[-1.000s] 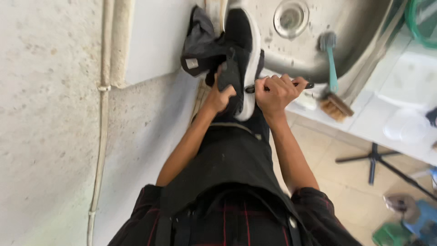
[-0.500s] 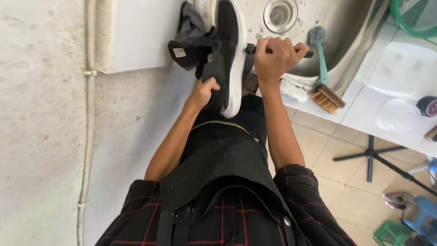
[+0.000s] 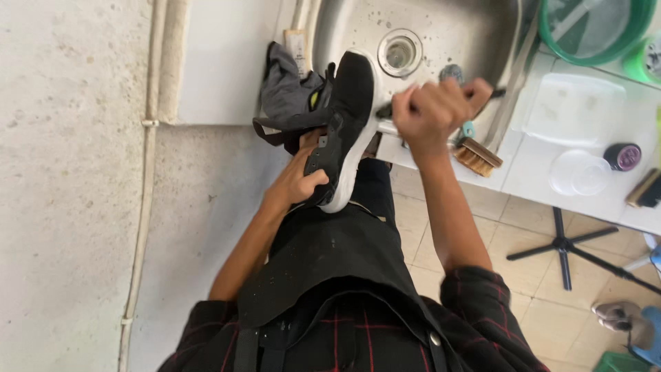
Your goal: The person scrubs a black and white sneaker with a brush and cleaning solution over a sink. They rinse the shoe under running water and continue scrubbing different parts of the shoe, including the sole and upper.
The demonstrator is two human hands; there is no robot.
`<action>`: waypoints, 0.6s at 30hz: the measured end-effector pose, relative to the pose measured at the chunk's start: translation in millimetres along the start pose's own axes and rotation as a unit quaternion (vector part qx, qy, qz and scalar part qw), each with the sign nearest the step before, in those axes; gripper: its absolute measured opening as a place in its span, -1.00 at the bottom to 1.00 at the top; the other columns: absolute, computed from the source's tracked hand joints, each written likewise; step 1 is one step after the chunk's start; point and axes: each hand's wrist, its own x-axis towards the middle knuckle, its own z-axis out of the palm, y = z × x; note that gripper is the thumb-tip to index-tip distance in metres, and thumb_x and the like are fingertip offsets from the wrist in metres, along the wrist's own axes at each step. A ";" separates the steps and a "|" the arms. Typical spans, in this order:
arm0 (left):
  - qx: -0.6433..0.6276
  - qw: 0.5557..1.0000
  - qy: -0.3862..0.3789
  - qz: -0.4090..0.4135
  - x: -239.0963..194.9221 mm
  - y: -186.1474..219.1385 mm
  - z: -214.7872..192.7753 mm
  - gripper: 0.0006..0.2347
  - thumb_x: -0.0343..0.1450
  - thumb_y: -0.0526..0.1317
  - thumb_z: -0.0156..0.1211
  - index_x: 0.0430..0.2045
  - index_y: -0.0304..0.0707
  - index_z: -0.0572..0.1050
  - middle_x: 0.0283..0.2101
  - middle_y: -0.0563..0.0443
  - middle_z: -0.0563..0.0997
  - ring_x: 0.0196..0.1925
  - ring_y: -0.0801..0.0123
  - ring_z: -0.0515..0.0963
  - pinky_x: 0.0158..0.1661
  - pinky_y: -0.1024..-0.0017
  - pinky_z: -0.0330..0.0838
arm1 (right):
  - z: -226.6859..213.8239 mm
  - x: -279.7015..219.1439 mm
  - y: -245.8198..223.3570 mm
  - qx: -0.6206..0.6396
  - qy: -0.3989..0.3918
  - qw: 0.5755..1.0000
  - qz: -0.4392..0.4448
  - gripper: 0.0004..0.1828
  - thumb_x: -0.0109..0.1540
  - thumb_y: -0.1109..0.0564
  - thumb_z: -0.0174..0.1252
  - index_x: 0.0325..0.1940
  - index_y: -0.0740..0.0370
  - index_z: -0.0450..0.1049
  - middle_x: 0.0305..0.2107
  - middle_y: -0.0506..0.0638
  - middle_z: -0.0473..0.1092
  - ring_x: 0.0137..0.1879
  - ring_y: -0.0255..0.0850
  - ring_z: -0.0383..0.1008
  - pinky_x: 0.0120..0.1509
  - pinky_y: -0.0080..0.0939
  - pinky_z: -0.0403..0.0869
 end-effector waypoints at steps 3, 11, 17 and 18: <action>0.121 0.989 -0.081 0.037 -2.1 30.4 -12.2 -0.62 0.34 -0.11 0.03 -0.08 -0.44 0.49 0.27 -0.39 0.53 0.39 -0.20 0.42 0.40 -0.17 0.15 | 3.6 23.3 10.1 -0.014 0.035 0.999 0.027 -0.58 0.19 0.22 0.23 -0.74 0.00 0.30 -0.81 -0.18 0.13 -0.53 -0.31 0.04 0.14 -0.09 0.16; 0.203 0.969 -0.143 0.015 -9.9 28.1 -15.5 -0.44 0.44 -0.11 0.07 0.42 -0.24 0.42 0.39 -0.26 0.52 0.33 -0.24 0.49 0.15 -0.11 0.40 | -44.4 62.8 21.3 0.130 -0.141 0.965 0.181 -0.43 0.38 0.24 0.20 -0.62 0.05 0.07 -0.68 -0.19 -0.02 -0.46 -0.31 -0.12 -0.06 -0.08 -0.02; 0.185 0.977 -0.106 -0.015 4.1 52.0 -4.9 -0.45 0.48 -0.16 0.20 0.45 -0.26 0.43 0.48 -0.16 0.53 0.49 -0.01 0.50 0.37 0.09 0.38 | -91.7 78.2 -6.1 0.565 -0.245 0.620 0.485 -0.28 0.29 -0.65 -0.42 -0.43 -0.03 0.18 -0.44 -0.17 0.13 -0.30 -0.30 0.10 -0.06 -0.27 0.17; 0.191 0.973 -0.108 -0.076 5.1 54.9 -0.9 -0.45 0.52 -0.07 0.20 0.48 -0.16 0.42 0.53 -0.07 0.48 0.54 0.08 0.46 0.41 0.14 0.36 | -90.3 65.6 -1.7 0.633 -0.235 0.551 0.491 -0.17 0.13 -0.79 -0.42 -0.32 -0.01 0.15 -0.29 -0.14 0.17 -0.20 -0.26 0.13 -0.02 -0.24 0.20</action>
